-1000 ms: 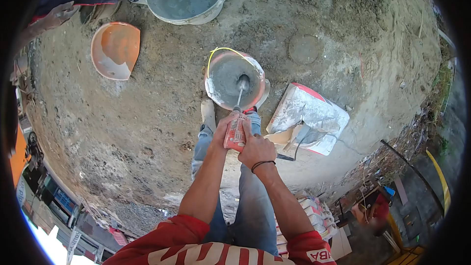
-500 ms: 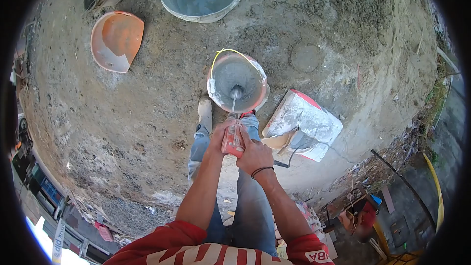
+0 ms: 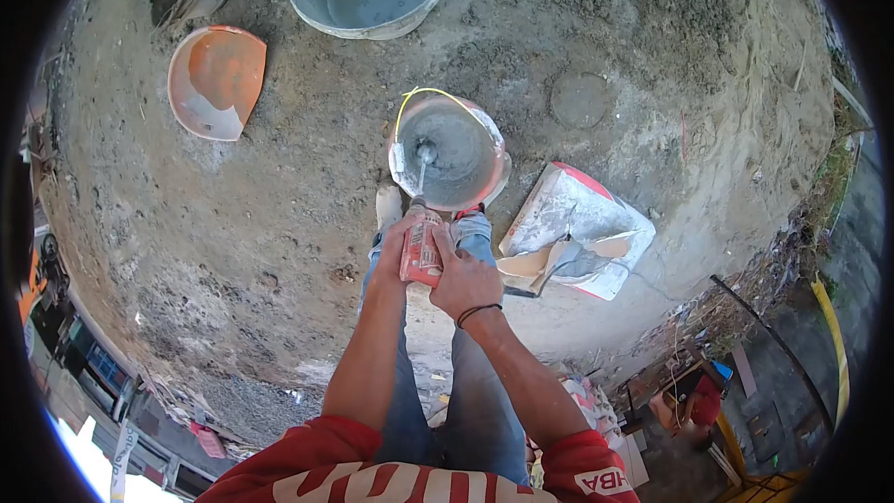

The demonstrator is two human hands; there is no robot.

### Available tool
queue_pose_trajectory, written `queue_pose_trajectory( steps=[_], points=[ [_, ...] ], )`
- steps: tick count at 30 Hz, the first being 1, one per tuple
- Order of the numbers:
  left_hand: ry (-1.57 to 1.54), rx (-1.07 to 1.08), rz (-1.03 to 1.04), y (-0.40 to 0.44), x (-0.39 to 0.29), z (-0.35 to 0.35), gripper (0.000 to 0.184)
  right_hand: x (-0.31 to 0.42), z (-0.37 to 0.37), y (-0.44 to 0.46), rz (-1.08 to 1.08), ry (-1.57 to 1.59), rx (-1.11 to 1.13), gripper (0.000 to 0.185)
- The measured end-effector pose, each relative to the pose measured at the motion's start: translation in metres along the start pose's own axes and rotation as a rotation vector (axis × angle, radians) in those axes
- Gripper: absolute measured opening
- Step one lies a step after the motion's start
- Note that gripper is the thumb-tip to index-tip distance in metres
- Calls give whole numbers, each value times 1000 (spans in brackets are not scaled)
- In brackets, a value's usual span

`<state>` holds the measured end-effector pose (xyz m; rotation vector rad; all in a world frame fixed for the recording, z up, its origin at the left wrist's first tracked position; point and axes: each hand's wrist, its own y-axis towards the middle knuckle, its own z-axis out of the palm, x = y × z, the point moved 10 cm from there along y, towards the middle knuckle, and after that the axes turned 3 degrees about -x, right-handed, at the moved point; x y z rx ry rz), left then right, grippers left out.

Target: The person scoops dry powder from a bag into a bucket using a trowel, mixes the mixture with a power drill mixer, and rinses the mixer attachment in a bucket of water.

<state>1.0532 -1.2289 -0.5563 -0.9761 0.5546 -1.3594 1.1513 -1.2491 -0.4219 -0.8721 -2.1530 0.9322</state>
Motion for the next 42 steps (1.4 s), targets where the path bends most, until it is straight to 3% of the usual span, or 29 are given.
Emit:
queue_pose_trajectory(
  steps=[11, 16, 23, 32, 42],
  points=[
    [16, -2, 11, 24, -14, 20, 25, -9, -9, 14, 49, 7, -25, 95],
    [164, 6, 79, 31, -19, 34, 19, -16, -13, 13, 62, 79, -95, 97],
    [95, 75, 20, 29, -10, 39, 20, -17, -14, 10, 88, -13, -84, 96],
    [116, 16, -2, 19, -1, 34, 25, -17, -1, 2, 83, -2, -161, 92],
    [65, 148, -14, 46, 18, 14, 25, -22, -3, -5, 144, -9, -99, 91]
  ],
)
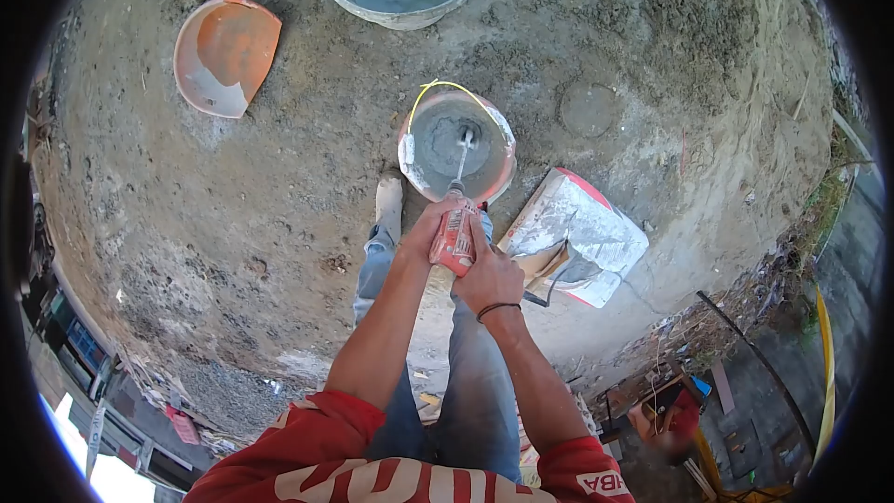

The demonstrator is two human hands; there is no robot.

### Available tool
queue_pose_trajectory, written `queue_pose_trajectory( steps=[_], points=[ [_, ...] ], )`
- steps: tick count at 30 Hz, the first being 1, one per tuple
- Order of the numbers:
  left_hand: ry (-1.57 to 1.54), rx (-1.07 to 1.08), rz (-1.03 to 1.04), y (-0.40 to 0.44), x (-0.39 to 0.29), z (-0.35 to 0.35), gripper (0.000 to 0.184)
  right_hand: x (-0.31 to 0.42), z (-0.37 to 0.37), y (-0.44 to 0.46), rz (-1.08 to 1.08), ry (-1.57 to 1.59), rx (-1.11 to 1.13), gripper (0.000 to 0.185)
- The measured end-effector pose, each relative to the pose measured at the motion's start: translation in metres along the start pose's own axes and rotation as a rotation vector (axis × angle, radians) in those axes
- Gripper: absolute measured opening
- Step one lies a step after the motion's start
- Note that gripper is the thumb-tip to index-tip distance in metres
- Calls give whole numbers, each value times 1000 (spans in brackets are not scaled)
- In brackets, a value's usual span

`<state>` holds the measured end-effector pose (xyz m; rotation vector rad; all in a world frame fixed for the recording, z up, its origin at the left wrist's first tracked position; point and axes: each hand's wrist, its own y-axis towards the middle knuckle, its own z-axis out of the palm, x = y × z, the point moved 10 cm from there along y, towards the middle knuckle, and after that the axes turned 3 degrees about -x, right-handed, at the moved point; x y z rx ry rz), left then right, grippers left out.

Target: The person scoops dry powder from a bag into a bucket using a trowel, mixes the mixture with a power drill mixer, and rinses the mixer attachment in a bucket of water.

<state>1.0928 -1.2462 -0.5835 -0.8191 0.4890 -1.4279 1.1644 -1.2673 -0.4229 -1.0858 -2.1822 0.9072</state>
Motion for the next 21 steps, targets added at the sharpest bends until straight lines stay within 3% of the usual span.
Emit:
queue_pose_trajectory(
  steps=[7, 11, 16, 21],
  points=[
    [-70, 8, 30, -15, 2, -2, 28, 5, 14, -7, -26, -60, -31, 93],
    [-30, -20, 6, -11, 6, -8, 28, 0, 22, -15, -5, 71, -103, 92],
    [274, -316, -4, 18, 26, -43, 26, -24, 26, -17, 1, 267, -225, 88],
    [236, -419, -3, 20, 22, -30, 24, -30, 8, -1, -54, 251, -205, 88]
  ],
)
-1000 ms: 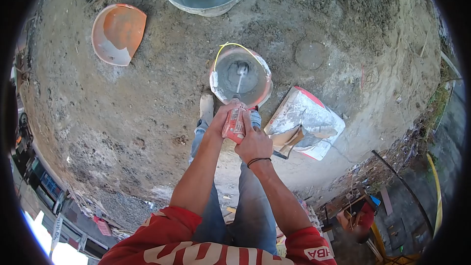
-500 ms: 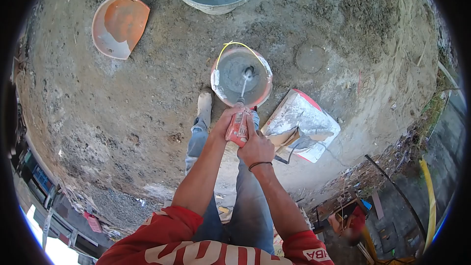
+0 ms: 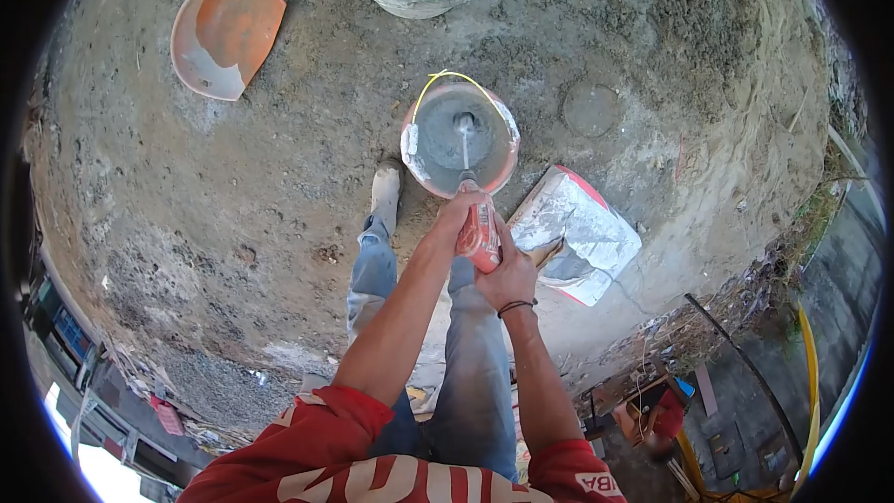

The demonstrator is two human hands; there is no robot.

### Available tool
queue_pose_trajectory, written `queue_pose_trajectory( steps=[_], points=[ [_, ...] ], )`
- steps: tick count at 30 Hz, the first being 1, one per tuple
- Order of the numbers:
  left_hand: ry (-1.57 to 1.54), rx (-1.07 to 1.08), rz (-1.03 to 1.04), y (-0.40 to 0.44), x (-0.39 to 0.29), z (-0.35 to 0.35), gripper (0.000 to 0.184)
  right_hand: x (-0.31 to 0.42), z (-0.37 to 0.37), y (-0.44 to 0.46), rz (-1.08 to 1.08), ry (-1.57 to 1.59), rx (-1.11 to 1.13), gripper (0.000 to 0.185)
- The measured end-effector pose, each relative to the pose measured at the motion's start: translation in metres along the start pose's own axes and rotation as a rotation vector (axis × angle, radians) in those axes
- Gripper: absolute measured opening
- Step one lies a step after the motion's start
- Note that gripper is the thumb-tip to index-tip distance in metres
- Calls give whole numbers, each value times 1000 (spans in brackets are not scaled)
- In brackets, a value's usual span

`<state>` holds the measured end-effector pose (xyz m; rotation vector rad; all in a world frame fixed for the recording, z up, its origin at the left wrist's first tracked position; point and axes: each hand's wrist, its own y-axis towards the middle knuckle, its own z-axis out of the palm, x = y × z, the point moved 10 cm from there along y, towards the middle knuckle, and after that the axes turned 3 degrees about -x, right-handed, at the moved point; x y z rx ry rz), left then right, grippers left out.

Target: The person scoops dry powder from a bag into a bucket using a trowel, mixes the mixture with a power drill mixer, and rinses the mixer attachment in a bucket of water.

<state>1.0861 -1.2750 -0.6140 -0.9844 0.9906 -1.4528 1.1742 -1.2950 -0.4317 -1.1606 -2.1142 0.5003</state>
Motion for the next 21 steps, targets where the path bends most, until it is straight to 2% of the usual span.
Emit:
queue_pose_trajectory(
  steps=[5, 7, 10, 21],
  points=[
    [-137, 10, 15, -19, -25, 2, 21, 18, -10, 17, -7, -62, 103, 87],
    [-266, 169, 42, -19, -33, 10, 20, 37, -16, 20, -86, -122, 101, 85],
    [-330, 232, 48, -30, -41, 10, 21, 41, -10, 25, -104, -208, 160, 83],
    [-502, 292, 60, -36, -16, 3, 32, 54, -18, 25, -184, -340, 327, 87]
  ],
)
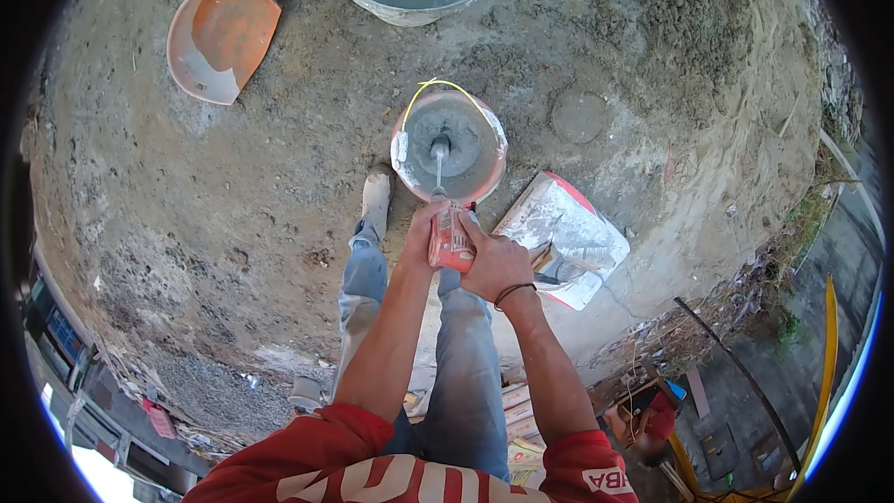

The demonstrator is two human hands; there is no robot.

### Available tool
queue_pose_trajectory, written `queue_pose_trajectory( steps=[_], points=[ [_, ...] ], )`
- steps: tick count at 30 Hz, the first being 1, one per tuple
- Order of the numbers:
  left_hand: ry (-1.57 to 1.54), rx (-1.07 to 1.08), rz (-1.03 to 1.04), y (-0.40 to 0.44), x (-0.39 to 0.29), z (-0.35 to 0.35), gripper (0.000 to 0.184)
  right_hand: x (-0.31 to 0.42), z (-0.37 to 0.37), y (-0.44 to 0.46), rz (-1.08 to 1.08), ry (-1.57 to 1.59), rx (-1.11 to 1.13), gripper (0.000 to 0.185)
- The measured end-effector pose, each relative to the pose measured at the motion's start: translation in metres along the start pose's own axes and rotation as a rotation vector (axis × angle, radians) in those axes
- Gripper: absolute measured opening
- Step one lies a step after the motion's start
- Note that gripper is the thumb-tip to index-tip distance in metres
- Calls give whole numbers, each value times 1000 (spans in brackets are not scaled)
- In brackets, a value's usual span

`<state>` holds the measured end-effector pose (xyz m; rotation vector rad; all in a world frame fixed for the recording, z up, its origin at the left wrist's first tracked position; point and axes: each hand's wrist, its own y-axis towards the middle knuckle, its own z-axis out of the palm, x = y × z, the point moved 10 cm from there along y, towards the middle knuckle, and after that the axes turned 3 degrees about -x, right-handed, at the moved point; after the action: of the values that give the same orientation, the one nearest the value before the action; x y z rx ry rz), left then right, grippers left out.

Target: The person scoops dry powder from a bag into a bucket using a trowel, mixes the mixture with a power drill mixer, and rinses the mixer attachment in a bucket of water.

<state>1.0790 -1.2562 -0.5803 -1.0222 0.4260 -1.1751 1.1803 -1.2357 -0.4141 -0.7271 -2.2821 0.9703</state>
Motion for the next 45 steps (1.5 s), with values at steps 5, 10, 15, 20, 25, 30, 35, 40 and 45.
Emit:
queue_pose_trajectory(
  steps=[5, 10, 15, 20, 25, 30, 35, 40, 45],
  points=[
    [9, -13, 25, -7, 3, 4, 37, -7, 8, -2, -15, 1, 22, 87],
    [48, -21, 35, 1, -4, -4, 36, -5, 12, -3, 14, 56, -30, 87],
    [110, -17, 9, -3, -16, 2, 31, 3, 15, -3, 63, 101, -41, 85],
    [108, 48, 9, 1, -25, 24, 22, 0, 14, 3, 95, 89, -67, 84],
    [238, -26, 9, 20, -17, 44, 17, -21, -8, 6, 198, 136, -127, 86],
    [286, -78, -53, 17, -10, 37, 18, -18, -10, 1, 204, 130, -130, 86],
    [175, 39, -112, 1, -11, 6, 23, 13, 12, -11, 202, 75, -82, 87],
    [118, 70, -77, -22, -8, -11, 24, 20, 45, -28, 158, 57, -100, 88],
    [129, 20, -170, -20, 14, -27, 25, 8, 53, -40, 194, 151, -131, 88]
  ],
)
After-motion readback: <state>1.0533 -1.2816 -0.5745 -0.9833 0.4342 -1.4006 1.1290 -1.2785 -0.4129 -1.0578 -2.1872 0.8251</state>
